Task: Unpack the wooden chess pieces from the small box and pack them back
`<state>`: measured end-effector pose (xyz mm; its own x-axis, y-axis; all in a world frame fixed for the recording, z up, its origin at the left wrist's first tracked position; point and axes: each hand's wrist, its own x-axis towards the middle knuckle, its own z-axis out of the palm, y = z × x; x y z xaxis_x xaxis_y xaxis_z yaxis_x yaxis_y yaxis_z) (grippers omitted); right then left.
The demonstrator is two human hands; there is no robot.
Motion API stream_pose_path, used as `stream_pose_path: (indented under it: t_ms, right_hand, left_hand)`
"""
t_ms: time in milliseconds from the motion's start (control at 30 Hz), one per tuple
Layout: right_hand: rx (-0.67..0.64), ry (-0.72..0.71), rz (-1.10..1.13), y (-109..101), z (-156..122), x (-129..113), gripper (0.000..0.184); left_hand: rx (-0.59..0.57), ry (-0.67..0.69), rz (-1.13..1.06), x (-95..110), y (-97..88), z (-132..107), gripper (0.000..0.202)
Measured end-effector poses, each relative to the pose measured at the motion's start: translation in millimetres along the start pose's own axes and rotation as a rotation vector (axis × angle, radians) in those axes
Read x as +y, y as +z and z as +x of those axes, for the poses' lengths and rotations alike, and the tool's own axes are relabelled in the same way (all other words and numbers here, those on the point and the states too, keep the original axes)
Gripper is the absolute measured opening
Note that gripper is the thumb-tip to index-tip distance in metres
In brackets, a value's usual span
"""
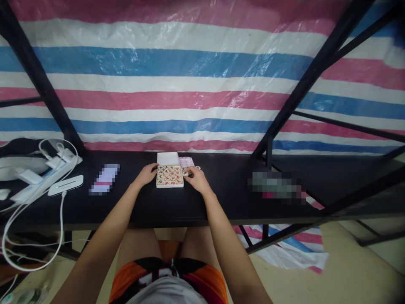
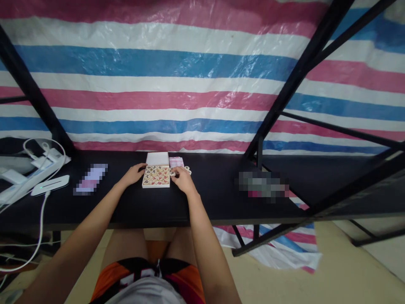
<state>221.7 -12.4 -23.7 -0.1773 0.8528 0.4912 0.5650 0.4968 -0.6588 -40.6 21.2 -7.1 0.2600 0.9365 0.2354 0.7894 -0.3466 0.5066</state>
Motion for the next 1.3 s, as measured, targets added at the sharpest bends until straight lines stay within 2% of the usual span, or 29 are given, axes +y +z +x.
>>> stream_pose_path:
  t_ms: [200,600,800,933,1033,1200,1300]
  right_hand:
    - [-0.062,-0.002,-0.022,1,-1,9,0.019]
    - [-0.129,0.03,-0.051,0,-3,8,0.015]
    - [-0.08,0.04,-0.056,-2,-2,5,0.012]
    - [0.033,0.026,-0.052,-4,-1,-4,0.012]
    - [0.033,-0.065,-0.099,1,-2,-19,0.016]
    - [-0.14,-0.328,-0.244,22,-8,-44,0.024]
    - [-0.226,-0.392,-0.307,29,-9,-49,0.027]
  left_hand:
    - [-0.008,-0.003,-0.007,0,0.0,1,0.038]
    - [-0.009,-0.012,-0.022,-1,0.0,0,0.038]
    - [-0.003,0.001,-0.02,-3,1.2,1,0.038]
    - [-0.003,0.0,-0.02,-2,0.7,1,0.038]
    - [-0.001,-0.007,-0.017,0,0.1,1,0.038]
    - [0.0,-0.004,-0.025,1,-0.2,0,0.037]
    - [0.002,-0.005,-0.017,0,0.1,1,0.037]
